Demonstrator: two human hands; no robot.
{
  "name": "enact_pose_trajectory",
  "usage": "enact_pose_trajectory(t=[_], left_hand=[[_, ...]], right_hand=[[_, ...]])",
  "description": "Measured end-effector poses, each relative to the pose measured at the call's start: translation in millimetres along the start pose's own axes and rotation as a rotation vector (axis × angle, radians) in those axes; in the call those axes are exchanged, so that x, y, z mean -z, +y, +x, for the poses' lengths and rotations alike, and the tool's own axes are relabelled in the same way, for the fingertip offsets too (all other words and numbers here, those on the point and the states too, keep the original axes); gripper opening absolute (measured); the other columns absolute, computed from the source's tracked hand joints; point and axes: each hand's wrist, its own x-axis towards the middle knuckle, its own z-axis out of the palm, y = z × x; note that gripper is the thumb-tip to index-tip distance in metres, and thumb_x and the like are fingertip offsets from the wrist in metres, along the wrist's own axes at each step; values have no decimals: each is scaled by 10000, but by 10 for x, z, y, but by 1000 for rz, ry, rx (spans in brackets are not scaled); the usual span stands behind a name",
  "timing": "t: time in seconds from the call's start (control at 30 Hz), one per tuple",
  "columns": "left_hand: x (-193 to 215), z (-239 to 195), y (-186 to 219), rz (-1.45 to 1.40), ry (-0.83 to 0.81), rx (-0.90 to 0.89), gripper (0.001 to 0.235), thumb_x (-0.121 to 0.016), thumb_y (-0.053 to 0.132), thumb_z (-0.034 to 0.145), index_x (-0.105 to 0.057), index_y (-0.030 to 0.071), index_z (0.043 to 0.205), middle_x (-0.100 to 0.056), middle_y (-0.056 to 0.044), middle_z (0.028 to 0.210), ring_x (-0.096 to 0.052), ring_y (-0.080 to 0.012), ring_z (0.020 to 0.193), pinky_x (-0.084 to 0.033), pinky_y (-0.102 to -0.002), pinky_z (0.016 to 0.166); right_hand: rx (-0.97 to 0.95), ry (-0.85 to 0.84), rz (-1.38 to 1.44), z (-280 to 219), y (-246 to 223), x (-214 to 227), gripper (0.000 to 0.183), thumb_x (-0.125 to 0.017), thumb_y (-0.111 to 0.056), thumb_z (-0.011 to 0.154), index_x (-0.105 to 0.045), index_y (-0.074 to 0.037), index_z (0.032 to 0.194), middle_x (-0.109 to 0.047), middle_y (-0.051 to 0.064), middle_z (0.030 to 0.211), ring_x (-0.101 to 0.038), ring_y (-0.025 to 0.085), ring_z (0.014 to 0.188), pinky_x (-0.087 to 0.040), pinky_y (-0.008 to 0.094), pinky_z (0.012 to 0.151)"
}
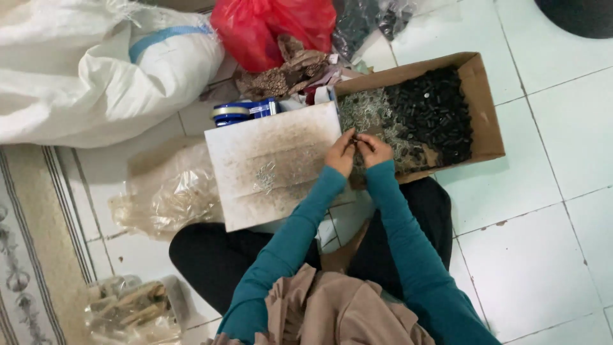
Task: Sorting small metal components and placing them into plastic bags.
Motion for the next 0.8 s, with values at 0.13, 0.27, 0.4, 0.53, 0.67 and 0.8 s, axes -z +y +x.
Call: enact_pose_trajectory(t=[0.13,0.27,0.4,0.53,0.67,0.8], left_hand=[[-403,701,-171,519,-155,169,650,-402,52,1029,-220,86,1652,-379,-259,1611,-481,-445,1413,-473,-570,1179],[-487,1294,-393,541,-100,287,862,-470,49,937,-6,76,1663,-289,-316,1629,-510,-507,1356,-491,-634,1116],[-506,1238,18,530,45,349,666,-554,123,946,-326,-14,1557,-497,-337,1476,-567,-477,1313,-519,-573,1100],[-577,1191,244,538,45,356,557,-548,147,963,-495,-33,1488,-535,-328,1432,-551,-455,1324,-489,-533,1132],[-588,1108,123,512,32,339,554,-517,130,976,-467,1,1513,-477,-317,1475,-497,-453,1363,-448,-529,1161],[-588,1039,47,475,9,290,559,-470,104,997,-425,52,1551,-390,-300,1540,-417,-449,1420,-386,-523,1203]], right_hand=[[87,-111,-360,788,1054,99,352,-645,-202,1003,-708,-241,1346,-701,75,1309,-648,361,1179,-552,532,1019],[321,-115,-748,1798,2696,-477,434,-678,-307,971,-639,-285,1402,-673,61,1320,-634,324,1208,-522,500,1087],[327,-206,-898,1466,2082,-415,552,-716,-262,956,-529,-202,1472,-416,73,1542,-338,337,1457,-439,530,1174],[281,-367,-1026,1395,1506,-466,811,-685,-266,988,-243,-212,1667,-72,108,1719,-54,386,1574,-248,627,1243],[153,-406,-826,1372,1566,-411,844,-712,-279,974,-218,-214,1656,-223,96,1661,-145,294,1566,-253,559,1270],[-227,-386,-46,1126,673,-187,765,-578,-235,1036,-162,-175,1675,-133,196,1699,-105,465,1551,-185,641,1276]])
